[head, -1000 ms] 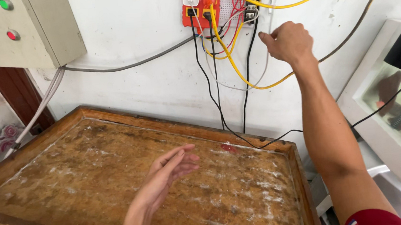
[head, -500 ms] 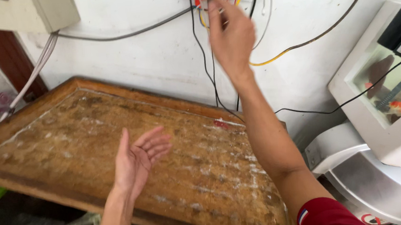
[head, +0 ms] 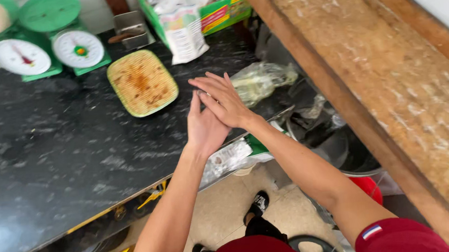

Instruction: The person holds a wire, moves a small tray into a machine, handles small packets and a syringe, wipes a stainless steel counter with a cloth, and carries a blue bowl and a grater.

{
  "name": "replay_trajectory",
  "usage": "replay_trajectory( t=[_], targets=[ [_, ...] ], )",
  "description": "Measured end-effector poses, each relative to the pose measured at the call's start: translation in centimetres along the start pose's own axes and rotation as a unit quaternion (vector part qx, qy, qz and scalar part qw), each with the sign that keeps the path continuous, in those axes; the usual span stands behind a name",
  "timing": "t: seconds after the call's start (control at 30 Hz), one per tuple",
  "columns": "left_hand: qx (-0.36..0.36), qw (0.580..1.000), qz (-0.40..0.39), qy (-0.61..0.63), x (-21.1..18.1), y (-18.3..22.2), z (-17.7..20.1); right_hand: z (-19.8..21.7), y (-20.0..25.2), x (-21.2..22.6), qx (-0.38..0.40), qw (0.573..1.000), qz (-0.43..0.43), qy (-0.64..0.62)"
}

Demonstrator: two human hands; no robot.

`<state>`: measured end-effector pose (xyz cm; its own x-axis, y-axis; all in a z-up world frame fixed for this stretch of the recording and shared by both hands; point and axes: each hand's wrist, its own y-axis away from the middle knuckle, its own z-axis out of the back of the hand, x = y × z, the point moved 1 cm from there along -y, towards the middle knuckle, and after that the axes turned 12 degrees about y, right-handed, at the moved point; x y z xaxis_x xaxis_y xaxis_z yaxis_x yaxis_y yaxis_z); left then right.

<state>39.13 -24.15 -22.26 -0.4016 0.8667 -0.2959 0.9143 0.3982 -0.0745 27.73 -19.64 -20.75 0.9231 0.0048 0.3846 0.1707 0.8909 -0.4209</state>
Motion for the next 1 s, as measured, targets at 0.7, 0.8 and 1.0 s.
replay_trajectory(
  t=[0.7,0.8,1.0],
  targets=[
    [-0.326,0.920,-0.144,-0.164,-15.5,19.0,5.7,-21.4,-10.6,-11.0,0.131,0.929,-0.324,-0.119],
    [-0.356,0.903,-0.152,-0.185,-16.6,19.7,5.8,-24.7,-12.4,-11.3,0.119,0.849,-0.397,-0.327],
    [-0.454,0.850,-0.237,-0.128,-17.0,24.3,7.0,-26.7,-10.8,-9.9,0.160,0.781,-0.353,-0.489]
  ],
)
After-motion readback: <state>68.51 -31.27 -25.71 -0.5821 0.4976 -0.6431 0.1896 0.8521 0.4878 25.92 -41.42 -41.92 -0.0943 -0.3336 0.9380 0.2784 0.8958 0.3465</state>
